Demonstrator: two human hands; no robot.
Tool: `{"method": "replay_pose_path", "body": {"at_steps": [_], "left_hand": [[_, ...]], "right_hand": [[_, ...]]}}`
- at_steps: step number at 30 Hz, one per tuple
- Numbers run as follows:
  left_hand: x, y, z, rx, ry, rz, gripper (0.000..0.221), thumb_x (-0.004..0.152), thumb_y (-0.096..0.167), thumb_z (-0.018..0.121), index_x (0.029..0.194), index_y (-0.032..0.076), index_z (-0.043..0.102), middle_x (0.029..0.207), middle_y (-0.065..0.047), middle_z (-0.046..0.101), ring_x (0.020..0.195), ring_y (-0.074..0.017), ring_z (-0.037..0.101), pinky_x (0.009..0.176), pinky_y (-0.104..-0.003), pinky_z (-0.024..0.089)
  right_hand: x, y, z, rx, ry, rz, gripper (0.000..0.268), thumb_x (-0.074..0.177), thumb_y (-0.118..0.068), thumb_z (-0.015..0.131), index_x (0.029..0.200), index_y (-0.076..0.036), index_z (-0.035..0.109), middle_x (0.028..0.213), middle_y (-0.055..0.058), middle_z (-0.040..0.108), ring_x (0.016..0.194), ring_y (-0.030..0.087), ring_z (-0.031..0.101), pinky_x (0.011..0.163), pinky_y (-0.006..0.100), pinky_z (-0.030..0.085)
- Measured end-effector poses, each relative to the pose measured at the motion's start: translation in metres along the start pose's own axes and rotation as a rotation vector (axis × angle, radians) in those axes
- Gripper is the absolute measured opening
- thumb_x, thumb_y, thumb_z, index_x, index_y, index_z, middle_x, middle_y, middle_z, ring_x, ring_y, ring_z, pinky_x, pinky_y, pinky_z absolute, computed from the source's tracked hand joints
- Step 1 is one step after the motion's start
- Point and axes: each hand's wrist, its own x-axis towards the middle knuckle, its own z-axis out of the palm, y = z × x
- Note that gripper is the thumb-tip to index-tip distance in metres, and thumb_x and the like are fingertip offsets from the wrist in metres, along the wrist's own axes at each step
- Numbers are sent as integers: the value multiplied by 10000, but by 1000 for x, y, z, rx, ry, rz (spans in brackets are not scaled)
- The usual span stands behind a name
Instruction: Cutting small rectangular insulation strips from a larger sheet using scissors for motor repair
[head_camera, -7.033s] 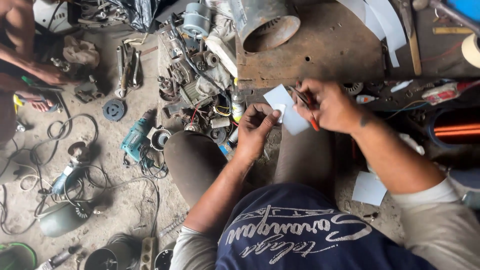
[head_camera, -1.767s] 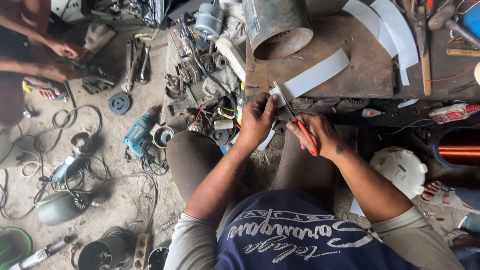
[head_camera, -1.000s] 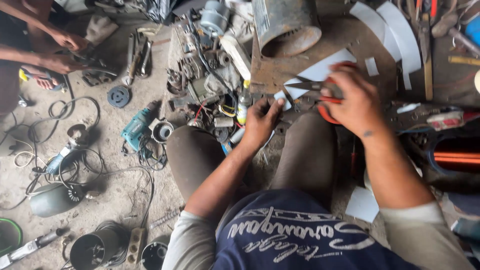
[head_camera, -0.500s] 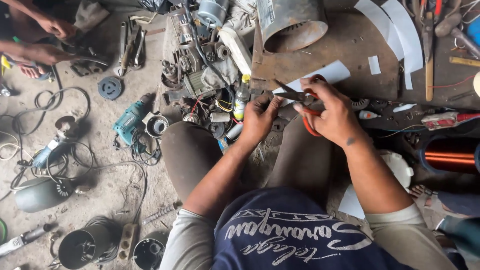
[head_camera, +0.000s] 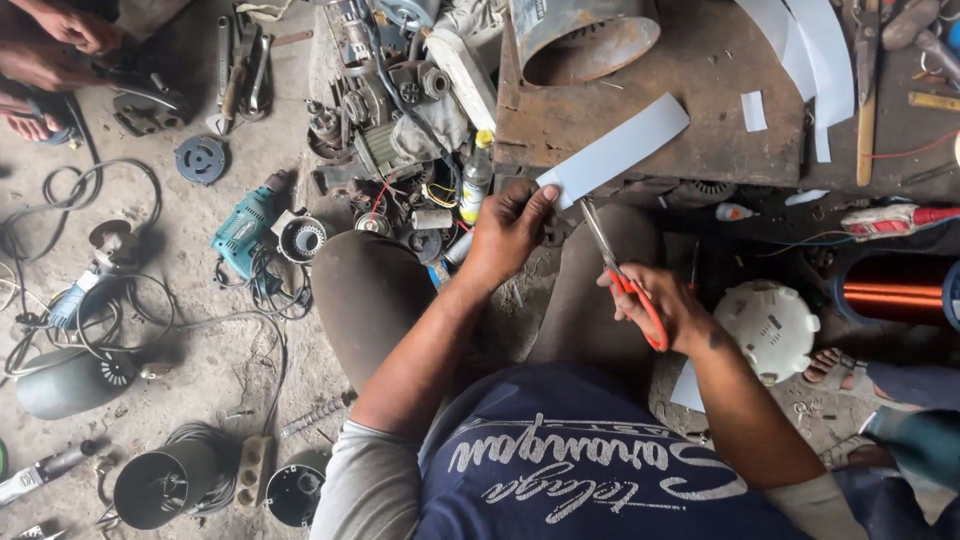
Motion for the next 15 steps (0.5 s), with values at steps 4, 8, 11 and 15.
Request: {"method": "replay_pose_path", "body": {"at_steps": [4,8,11,15], "left_hand": [[-2,-4,0,-40,-17,-7,338,1029,230,654,736,62,651,559,-76,626,446,-88,530,461,-221,428],[-7,-3,-1,-101,8,-24,325,1031,221,658,754,50,643,595,-98,640,428,-87,528,435,-219,430],[-7,-5,0,-92,21,-23,322,1022,222,676,755,44,650,594,-101,637,421,-86,519,428,-216,422],[-7,-4,4,-92,32,-20,317,1019,212,680,753,43,648,598,-96,633,435,-78,517,427,-213,415]], "right_hand": [[16,-14,-7,16,10,-35,450,940,-487,653,890,-40,673,547,102,688,533,190,727,476,308,568],[28,-17,-5,33,17,-74,413,948,-429,675,894,-20,671,540,97,660,523,190,729,454,298,565],[31,-16,-3,30,35,-95,398,954,-405,685,919,-8,685,539,107,636,511,197,721,435,300,551],[33,-17,-1,0,47,-127,413,927,-443,713,855,-39,667,519,86,614,506,199,712,436,293,527]]}}
